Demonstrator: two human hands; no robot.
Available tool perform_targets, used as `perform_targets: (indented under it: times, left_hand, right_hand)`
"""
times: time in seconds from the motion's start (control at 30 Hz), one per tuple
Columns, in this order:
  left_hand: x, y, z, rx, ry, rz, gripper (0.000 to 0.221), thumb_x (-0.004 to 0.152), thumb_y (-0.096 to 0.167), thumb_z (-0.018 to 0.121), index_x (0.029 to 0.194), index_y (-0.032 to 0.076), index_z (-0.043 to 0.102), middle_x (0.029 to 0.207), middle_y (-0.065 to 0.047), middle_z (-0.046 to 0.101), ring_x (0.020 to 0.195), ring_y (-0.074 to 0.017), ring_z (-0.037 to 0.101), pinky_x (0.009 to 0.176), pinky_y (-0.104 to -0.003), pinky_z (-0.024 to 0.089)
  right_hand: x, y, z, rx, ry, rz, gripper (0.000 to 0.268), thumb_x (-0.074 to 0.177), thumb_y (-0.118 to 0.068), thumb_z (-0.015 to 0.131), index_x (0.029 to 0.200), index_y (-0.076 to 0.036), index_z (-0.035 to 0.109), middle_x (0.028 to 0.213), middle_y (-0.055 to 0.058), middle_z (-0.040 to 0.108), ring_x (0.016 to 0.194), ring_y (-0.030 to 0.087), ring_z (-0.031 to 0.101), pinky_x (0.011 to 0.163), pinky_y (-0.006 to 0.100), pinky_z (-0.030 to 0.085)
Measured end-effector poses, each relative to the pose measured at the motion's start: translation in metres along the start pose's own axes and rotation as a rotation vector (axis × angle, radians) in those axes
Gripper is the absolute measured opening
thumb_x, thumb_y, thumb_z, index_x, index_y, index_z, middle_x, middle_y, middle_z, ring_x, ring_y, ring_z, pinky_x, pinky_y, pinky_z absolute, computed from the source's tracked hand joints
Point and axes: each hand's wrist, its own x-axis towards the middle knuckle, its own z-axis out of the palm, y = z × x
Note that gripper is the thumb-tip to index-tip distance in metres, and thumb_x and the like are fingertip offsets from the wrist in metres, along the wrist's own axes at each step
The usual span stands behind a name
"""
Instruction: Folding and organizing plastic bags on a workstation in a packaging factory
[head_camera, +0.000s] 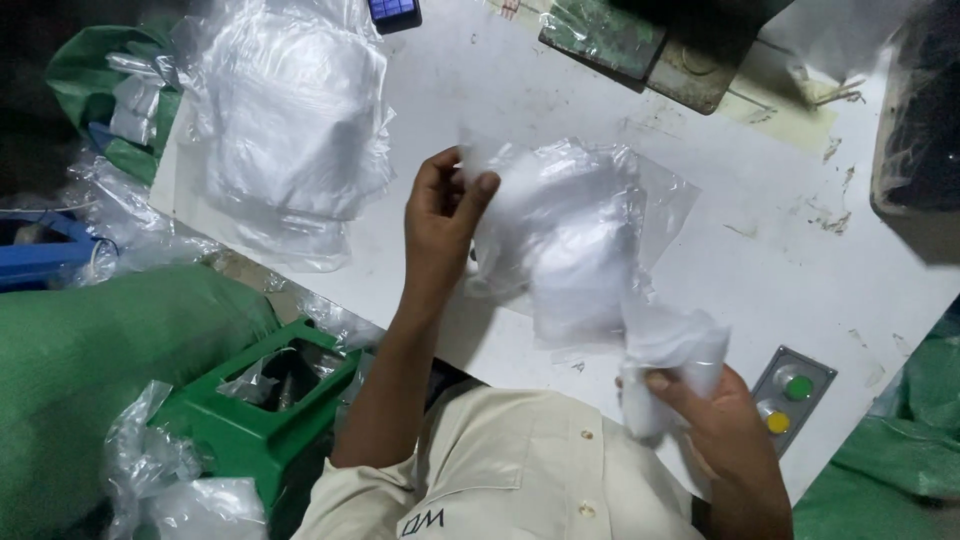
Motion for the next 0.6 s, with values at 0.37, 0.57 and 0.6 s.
perform_targets:
  times: [0.37,0.57,0.6]
  left_hand:
    - [-0.015,0.024,-0.016,0.480,-0.004,0.271,0.023,0.098,0.030,0.067,0.111,0.011,0.062,0.104,-0.007,0.067,0.088,-0.0175,0.064,0.074,-0.031,0.053]
    - [-0.014,0.021,-0.040,0.258,-0.115,0.053,0.044,0.093,0.033,0.070,0.125,0.012,0.048,0.117,-0.013,0.064,0.098,-0.0182,0.071,0.077,-0.029,0.065]
    - [-0.014,0.023,-0.042,0.345,0.059,0.089,0.025,0.089,0.032,0.076,0.095,0.014,0.061,0.088,-0.003,0.073,0.085,-0.0154,0.074,0.072,-0.026,0.063]
  right_hand:
    - [0.006,0.016,-0.014,0.187,-0.038,-0.373,0.033,0.086,-0.009,0.070,0.115,0.005,0.062,0.106,0.020,0.069,0.089,0.038,0.071,0.074,0.051,0.060]
    - [-0.016,-0.004,0.020,0.050,0.036,-0.375,0.032,0.089,-0.002,0.065,0.119,0.008,0.060,0.106,0.025,0.068,0.096,0.037,0.070,0.089,0.052,0.061]
    - [-0.022,-0.009,0.025,0.021,0.114,-0.329,0.036,0.088,0.002,0.064,0.122,0.009,0.058,0.107,0.027,0.067,0.098,0.038,0.068,0.093,0.056,0.061]
